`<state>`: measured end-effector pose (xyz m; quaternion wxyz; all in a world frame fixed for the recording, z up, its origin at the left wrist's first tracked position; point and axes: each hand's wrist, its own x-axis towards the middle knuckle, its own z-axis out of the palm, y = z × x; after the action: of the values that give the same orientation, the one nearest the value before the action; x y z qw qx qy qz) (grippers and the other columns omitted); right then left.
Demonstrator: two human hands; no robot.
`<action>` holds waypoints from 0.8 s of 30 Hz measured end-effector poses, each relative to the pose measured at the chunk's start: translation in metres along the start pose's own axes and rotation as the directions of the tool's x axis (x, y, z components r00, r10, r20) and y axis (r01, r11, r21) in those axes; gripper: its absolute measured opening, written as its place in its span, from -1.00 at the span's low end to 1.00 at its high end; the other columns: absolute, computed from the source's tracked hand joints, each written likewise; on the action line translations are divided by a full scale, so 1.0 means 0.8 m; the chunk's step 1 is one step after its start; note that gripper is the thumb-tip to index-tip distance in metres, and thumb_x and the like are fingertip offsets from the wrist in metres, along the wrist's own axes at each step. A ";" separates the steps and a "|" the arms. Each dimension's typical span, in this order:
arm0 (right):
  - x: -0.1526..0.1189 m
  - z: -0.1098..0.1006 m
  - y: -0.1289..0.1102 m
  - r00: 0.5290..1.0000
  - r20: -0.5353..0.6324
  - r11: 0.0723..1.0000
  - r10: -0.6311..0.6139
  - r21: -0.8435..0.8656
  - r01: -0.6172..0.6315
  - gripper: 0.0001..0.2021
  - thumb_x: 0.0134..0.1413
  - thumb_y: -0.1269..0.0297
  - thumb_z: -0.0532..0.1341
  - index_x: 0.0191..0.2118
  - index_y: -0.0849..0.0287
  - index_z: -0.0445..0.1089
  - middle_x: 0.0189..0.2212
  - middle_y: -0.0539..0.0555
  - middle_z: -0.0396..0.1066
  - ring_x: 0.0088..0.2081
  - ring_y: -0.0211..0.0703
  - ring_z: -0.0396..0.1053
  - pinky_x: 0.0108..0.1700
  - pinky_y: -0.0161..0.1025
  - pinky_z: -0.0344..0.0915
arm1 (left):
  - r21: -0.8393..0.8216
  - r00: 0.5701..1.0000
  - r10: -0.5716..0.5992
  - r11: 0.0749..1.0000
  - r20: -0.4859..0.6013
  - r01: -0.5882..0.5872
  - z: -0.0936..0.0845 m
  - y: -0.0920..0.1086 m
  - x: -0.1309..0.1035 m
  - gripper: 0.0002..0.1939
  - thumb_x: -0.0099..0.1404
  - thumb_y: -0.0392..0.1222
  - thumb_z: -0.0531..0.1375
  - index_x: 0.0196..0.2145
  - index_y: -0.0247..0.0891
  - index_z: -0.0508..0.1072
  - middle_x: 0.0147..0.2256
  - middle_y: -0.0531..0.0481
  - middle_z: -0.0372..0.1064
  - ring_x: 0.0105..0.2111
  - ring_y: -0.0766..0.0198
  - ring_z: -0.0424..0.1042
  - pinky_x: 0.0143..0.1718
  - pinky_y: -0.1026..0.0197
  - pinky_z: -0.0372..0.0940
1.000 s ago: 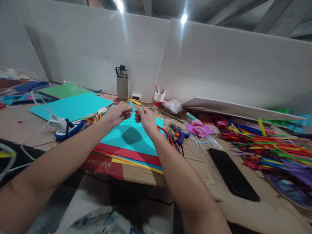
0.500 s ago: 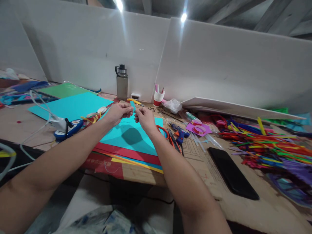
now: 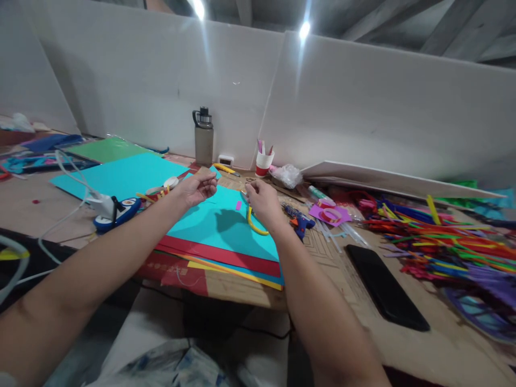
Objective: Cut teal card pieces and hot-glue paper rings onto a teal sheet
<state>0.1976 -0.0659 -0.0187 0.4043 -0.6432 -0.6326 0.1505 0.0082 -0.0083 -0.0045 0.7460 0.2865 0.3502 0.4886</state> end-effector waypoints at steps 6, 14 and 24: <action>-0.028 -0.013 0.013 0.962 0.203 0.663 0.183 -0.748 0.032 -0.64 0.22 0.16 0.04 -0.14 0.38 0.40 -0.14 0.41 0.44 -0.08 0.12 0.41 -0.10 -0.12 0.27 | 0.123 0.990 0.123 0.984 0.064 -0.130 -0.001 -0.010 0.001 -0.84 0.22 -0.43 0.20 -0.52 -0.38 0.41 -0.61 0.01 0.37 -0.62 0.45 0.35 -0.55 0.39 0.27; -0.036 0.011 0.024 0.941 0.225 0.617 0.253 -0.787 0.023 -0.61 0.14 0.50 -0.03 0.07 0.41 0.27 -0.05 0.49 0.35 0.02 0.16 0.35 -0.09 -0.05 0.28 | 0.220 0.947 0.240 0.933 0.215 -0.286 -0.004 -0.017 0.001 -0.84 0.13 -0.34 0.29 -0.54 -0.36 0.39 -0.60 0.05 0.35 -0.60 0.46 0.34 -0.50 0.36 0.23; -0.023 -0.003 0.034 0.998 0.058 0.994 -0.036 -0.104 0.042 -0.39 -0.01 0.38 0.13 0.22 0.13 0.09 -0.24 0.12 0.42 -0.29 -0.10 0.40 -0.20 -0.16 0.35 | 0.220 0.943 0.285 0.922 0.169 -0.318 -0.002 -0.015 0.001 -0.83 0.08 -0.32 0.31 -0.55 -0.35 0.37 -0.62 0.06 0.32 -0.61 0.46 0.31 -0.52 0.36 0.18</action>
<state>0.2149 -0.0806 -0.0422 0.3550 -0.6465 -0.6632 0.1271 0.0134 -0.0116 -0.0150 0.6423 0.4588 0.3086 0.5307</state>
